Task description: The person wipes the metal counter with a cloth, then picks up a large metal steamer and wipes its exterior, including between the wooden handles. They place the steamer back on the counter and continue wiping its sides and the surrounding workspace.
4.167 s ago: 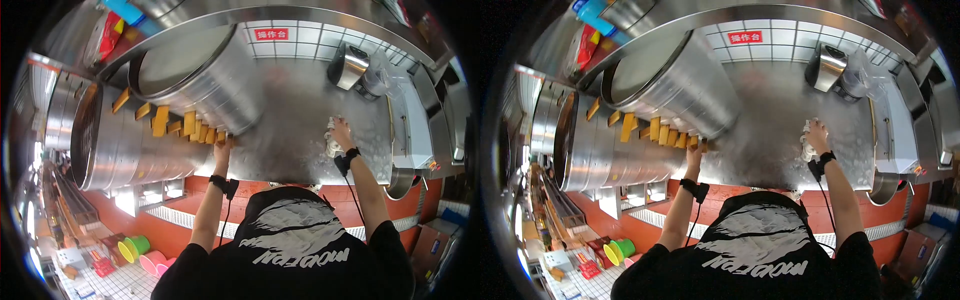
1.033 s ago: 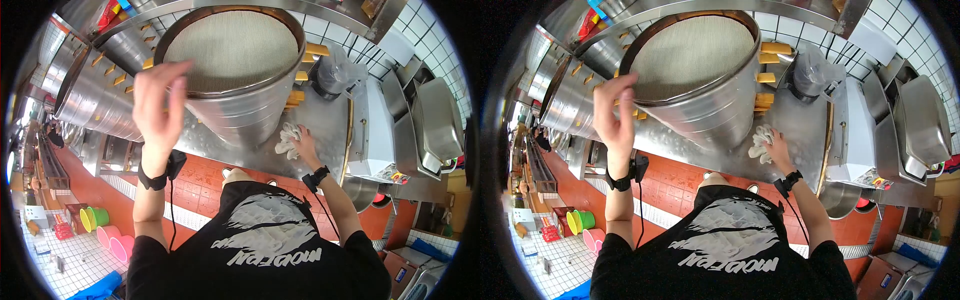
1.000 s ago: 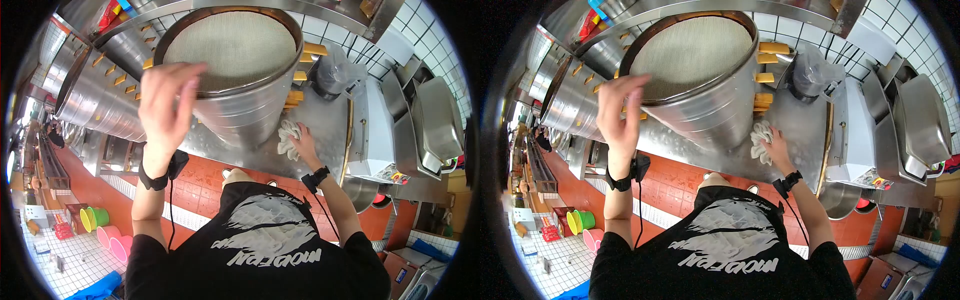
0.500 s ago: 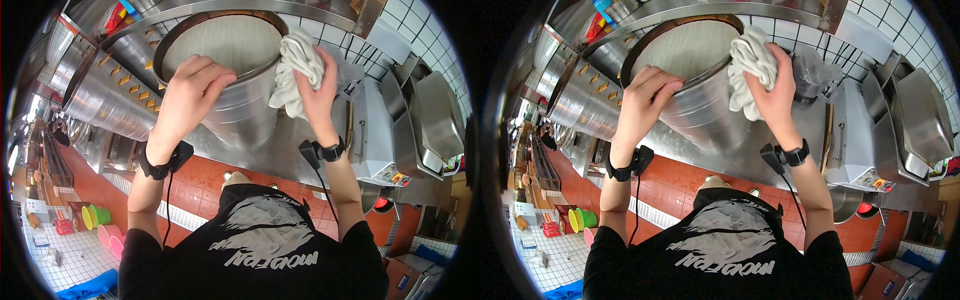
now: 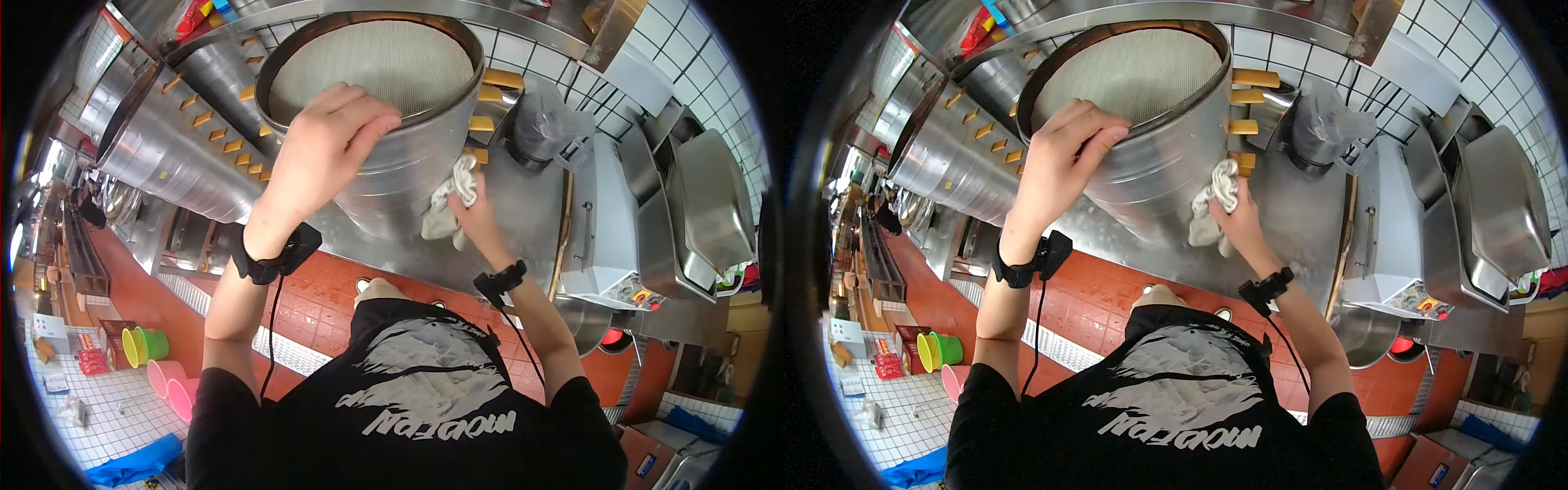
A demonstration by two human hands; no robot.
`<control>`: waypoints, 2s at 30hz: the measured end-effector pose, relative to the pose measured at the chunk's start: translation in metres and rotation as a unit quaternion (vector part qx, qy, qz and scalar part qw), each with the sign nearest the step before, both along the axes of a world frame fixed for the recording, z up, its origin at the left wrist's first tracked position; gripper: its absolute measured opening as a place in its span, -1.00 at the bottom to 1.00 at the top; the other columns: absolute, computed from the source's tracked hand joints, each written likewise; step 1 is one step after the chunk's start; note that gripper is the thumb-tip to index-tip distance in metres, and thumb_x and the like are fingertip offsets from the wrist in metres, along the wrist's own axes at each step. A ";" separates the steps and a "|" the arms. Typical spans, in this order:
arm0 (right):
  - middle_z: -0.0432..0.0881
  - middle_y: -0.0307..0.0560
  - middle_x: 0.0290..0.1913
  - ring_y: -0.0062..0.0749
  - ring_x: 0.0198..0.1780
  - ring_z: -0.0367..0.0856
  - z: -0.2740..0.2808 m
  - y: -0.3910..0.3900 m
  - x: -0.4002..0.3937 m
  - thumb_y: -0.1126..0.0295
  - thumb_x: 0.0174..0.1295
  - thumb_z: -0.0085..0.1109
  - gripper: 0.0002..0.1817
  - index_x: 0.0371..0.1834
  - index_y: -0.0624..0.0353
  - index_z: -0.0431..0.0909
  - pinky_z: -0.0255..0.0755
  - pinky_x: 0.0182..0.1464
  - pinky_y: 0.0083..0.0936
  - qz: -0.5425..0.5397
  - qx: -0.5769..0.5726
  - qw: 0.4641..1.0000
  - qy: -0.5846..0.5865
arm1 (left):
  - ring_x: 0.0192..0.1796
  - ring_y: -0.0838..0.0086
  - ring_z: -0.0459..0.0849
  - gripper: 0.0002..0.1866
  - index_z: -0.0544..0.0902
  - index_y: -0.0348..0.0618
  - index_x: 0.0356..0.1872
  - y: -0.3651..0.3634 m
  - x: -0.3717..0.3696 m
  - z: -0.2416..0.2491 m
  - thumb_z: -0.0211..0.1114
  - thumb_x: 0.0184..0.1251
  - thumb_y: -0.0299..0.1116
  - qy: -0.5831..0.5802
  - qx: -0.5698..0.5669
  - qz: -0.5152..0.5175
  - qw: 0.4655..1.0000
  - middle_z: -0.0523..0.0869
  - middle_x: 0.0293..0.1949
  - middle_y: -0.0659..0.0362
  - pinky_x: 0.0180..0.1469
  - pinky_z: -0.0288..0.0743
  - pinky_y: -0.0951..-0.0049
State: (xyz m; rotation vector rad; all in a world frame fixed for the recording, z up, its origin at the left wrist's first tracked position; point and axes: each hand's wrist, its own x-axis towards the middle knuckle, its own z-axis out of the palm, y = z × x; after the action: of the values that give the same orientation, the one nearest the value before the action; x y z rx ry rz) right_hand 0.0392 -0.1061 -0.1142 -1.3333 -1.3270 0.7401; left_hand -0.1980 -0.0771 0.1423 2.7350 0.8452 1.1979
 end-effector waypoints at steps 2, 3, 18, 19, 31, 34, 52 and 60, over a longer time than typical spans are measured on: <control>0.64 0.30 -0.02 0.17 0.01 0.65 -0.024 -0.003 0.021 0.23 0.20 0.32 -0.43 0.22 0.18 0.32 0.50 0.03 -0.20 0.028 -0.064 0.993 -0.099 | -0.26 0.20 0.59 -0.91 0.71 -0.22 -0.26 -0.006 -0.001 0.006 0.33 0.24 -0.48 -0.004 -0.028 0.007 1.000 0.66 -0.36 0.10 -0.19 0.49 0.30; 0.63 0.32 -0.02 0.26 0.00 0.63 -0.029 -0.006 0.028 0.18 0.21 0.30 -0.42 0.22 0.17 0.31 0.50 0.02 -0.14 0.056 -0.127 0.971 -0.195 | -0.26 0.21 0.60 -0.89 0.72 -0.22 -0.24 -0.008 -0.002 0.008 0.34 0.24 -0.47 -0.005 -0.055 0.013 0.998 0.67 -0.35 0.10 -0.19 0.49 0.31; 0.67 0.21 -0.05 0.16 0.00 0.66 0.048 -0.012 0.033 0.19 0.15 0.35 -0.30 0.34 0.10 0.28 0.52 0.01 -0.20 -0.079 0.041 0.996 -0.028 | -0.26 0.28 0.59 -0.90 0.65 -0.32 -0.29 -0.010 -0.015 0.008 0.34 0.27 -0.48 0.066 -0.091 0.082 0.990 0.66 -0.34 0.08 -0.16 0.45 0.40; 0.66 0.26 -0.04 0.21 -0.03 0.65 0.061 -0.003 0.040 0.19 0.15 0.31 -0.27 0.37 0.12 0.24 0.53 -0.01 -0.13 -0.092 0.071 0.988 -0.098 | -0.25 0.29 0.59 -0.90 0.65 -0.32 -0.30 -0.010 -0.015 0.008 0.33 0.27 -0.48 0.068 -0.091 0.082 0.990 0.66 -0.34 0.08 -0.15 0.45 0.40; 0.67 0.34 -0.25 0.21 -0.16 0.66 0.160 0.095 0.077 0.07 0.22 0.06 -0.49 -0.01 0.35 0.52 0.52 -0.08 -0.01 0.065 0.017 0.907 -0.416 | -0.29 0.34 0.50 -0.89 0.73 -0.29 -0.30 -0.014 -0.012 0.008 0.40 0.18 -0.48 0.056 -0.089 0.096 0.990 0.57 -0.43 0.14 -0.18 0.39 0.41; 0.67 0.33 -0.34 0.26 -0.21 0.66 0.154 0.101 0.074 0.10 0.22 0.04 -0.49 0.08 0.28 0.45 0.52 -0.12 0.06 0.031 0.009 0.916 -0.400 | -0.30 0.35 0.46 -0.89 0.75 -0.24 -0.31 -0.013 -0.006 0.007 0.43 0.16 -0.45 0.050 -0.053 0.085 0.994 0.53 -0.47 0.17 -0.15 0.33 0.38; 0.62 0.16 -0.05 -0.05 0.00 0.64 0.174 0.021 0.038 0.40 0.11 0.26 -0.54 0.12 0.19 0.45 0.47 0.08 -0.32 -0.144 0.233 0.956 0.109 | -0.16 0.32 0.53 -0.72 0.74 -0.11 0.02 -0.025 0.018 0.011 0.32 0.30 -0.43 0.074 0.041 0.146 0.986 0.63 -0.23 0.17 -0.03 0.38 0.31; 0.44 0.22 0.19 0.18 0.25 0.42 0.139 0.047 -0.025 0.36 0.10 0.32 -0.39 0.24 0.26 0.38 0.30 0.29 -0.17 -0.108 0.304 0.936 0.140 | 0.20 0.07 0.53 -0.59 0.47 -0.32 0.27 -0.038 0.031 -0.033 -0.03 0.53 -0.33 0.112 0.096 0.165 0.975 0.60 0.18 -0.04 0.36 0.22 -0.02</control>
State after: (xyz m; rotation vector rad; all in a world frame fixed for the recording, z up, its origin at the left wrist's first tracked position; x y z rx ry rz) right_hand 0.0138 -0.0590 0.0249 -0.8193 -1.0382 0.3073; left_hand -0.1674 -0.1150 0.1097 3.0157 1.3193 1.0781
